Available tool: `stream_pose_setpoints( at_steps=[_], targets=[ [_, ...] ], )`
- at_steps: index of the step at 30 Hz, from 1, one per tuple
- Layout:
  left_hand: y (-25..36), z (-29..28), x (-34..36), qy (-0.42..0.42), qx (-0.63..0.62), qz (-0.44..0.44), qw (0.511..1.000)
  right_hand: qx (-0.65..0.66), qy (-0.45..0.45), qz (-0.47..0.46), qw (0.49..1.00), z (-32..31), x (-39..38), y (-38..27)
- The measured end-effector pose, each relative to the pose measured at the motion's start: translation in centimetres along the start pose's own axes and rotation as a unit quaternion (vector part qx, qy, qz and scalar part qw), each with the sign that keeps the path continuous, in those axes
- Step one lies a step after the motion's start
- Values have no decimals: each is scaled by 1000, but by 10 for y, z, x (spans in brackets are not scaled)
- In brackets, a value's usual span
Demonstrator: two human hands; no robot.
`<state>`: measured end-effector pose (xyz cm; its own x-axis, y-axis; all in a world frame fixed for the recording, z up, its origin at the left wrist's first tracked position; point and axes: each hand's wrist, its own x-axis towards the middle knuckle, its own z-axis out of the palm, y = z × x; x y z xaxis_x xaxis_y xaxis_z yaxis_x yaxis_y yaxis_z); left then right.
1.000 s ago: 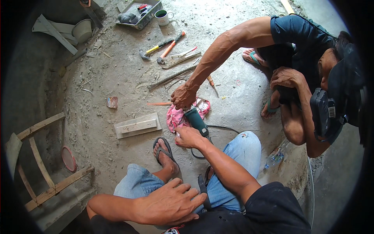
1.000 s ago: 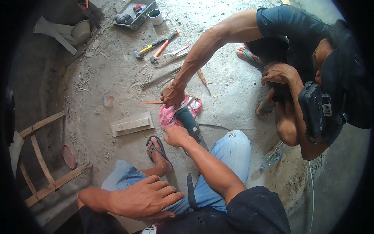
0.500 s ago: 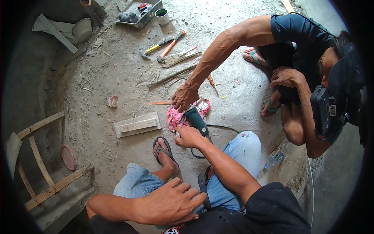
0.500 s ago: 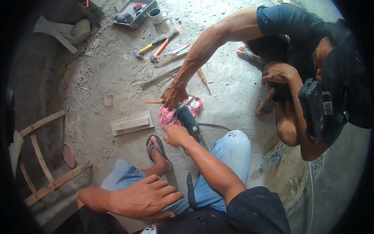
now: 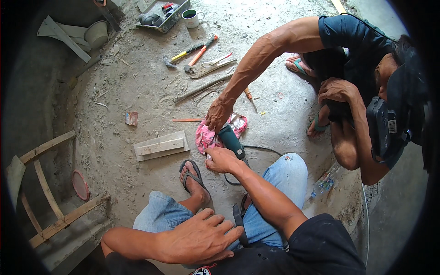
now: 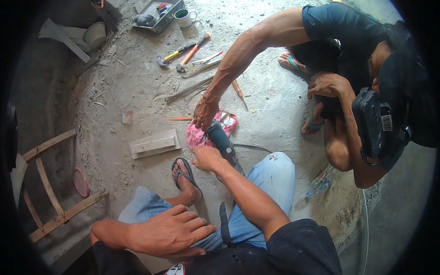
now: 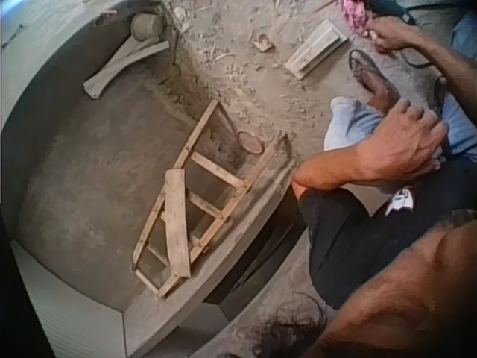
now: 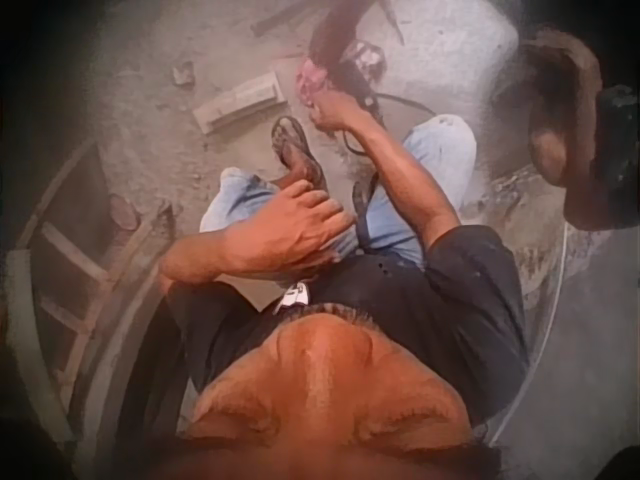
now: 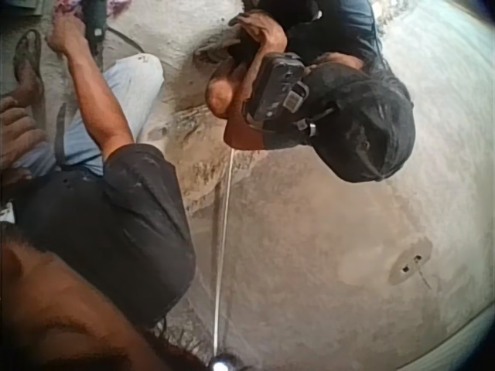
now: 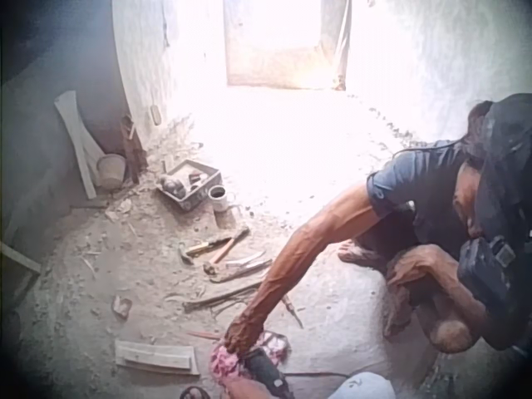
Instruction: The person holds a power grinder and applies it to a metal rod held by another person with pliers on a concrete workshop floor.
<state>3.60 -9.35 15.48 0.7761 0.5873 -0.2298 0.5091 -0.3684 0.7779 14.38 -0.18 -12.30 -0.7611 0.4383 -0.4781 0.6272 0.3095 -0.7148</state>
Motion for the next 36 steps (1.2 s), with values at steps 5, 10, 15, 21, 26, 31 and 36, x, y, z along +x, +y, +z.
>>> stream_pose_setpoints(
  at_steps=[5,10,15,21,26,31,36],
  targets=[
    [-1,1,-2,0,0,0,1000,-10,-6,8,1000,-3,0,-4],
    [-1,2,-2,-10,0,-9,1000,-11,1,-10,1000,-4,-2,-4],
    [0,1,-3,-9,-7,-16,1000,-13,-20,5,1000,-3,1,-2],
    [0,0,-4,-15,-12,-17,1000,-15,-22,2,1000,0,2,1],
    [0,5,-5,-30,9,-24,999,-14,-15,-4,1000,2,3,3],
    [-3,4,-6,-26,10,-25,999,-15,-17,-6,1000,0,2,-1],
    [-13,-18,-8,5,28,-49,998,-20,-18,-5,1000,-2,0,-5]
  ],
)
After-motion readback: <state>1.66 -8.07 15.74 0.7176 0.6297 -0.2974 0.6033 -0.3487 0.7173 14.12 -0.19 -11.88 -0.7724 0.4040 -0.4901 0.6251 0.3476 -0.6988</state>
